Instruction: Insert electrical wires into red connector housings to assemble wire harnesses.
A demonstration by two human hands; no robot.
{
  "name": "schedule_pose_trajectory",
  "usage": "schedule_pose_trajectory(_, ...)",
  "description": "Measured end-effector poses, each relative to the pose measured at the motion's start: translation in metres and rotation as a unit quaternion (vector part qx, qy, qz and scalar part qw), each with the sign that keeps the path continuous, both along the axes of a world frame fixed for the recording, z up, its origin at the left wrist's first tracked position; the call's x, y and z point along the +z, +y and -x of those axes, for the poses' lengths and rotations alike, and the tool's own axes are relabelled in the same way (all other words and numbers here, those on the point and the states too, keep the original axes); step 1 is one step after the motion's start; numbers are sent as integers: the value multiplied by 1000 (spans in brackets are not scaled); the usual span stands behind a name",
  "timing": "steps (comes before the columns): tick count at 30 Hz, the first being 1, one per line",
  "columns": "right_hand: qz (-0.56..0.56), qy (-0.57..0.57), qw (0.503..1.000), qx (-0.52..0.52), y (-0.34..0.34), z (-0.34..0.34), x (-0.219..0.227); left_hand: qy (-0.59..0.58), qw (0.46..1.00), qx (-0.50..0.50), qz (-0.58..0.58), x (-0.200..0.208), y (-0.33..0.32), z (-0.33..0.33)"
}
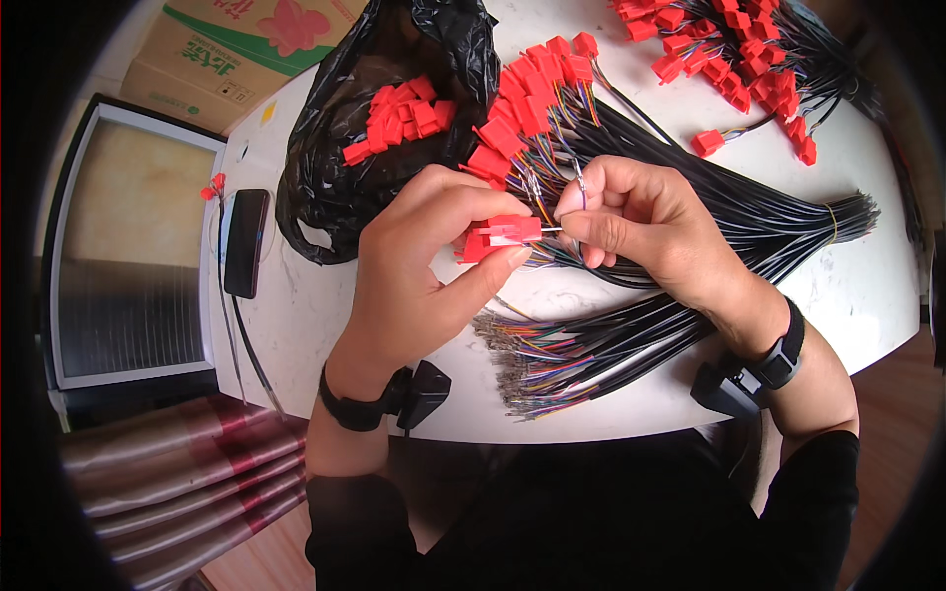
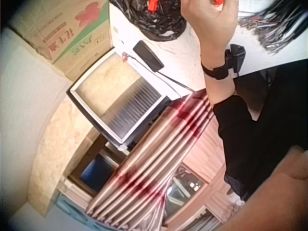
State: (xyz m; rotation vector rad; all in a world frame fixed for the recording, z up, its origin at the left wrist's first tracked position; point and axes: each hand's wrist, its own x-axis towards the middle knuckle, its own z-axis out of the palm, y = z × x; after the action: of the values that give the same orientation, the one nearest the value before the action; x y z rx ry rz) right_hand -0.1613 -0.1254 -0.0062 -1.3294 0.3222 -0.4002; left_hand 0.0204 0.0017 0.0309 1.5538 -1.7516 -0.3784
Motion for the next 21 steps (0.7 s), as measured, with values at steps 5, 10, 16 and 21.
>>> schedule_pose_trajectory(5, -81, -3, 997, -1, 1, -2, 1, -84, 993, -44, 77, 3, -1, 4)
schedule_pose_trajectory(10, -50, -13, 999, -6, 1, -2, -3, 4, 998, -61, 21, -10, -4, -1)
schedule_pose_trajectory(16, 24, -5, 1000, -20, 4, -1, 1, 326, 939, -46, -96, -18, -4, 2)
schedule_pose_trajectory(21, 66, -12, 997, -37, 7, -1, 3, 345, 924, -58, -152, -15, -3, -2)
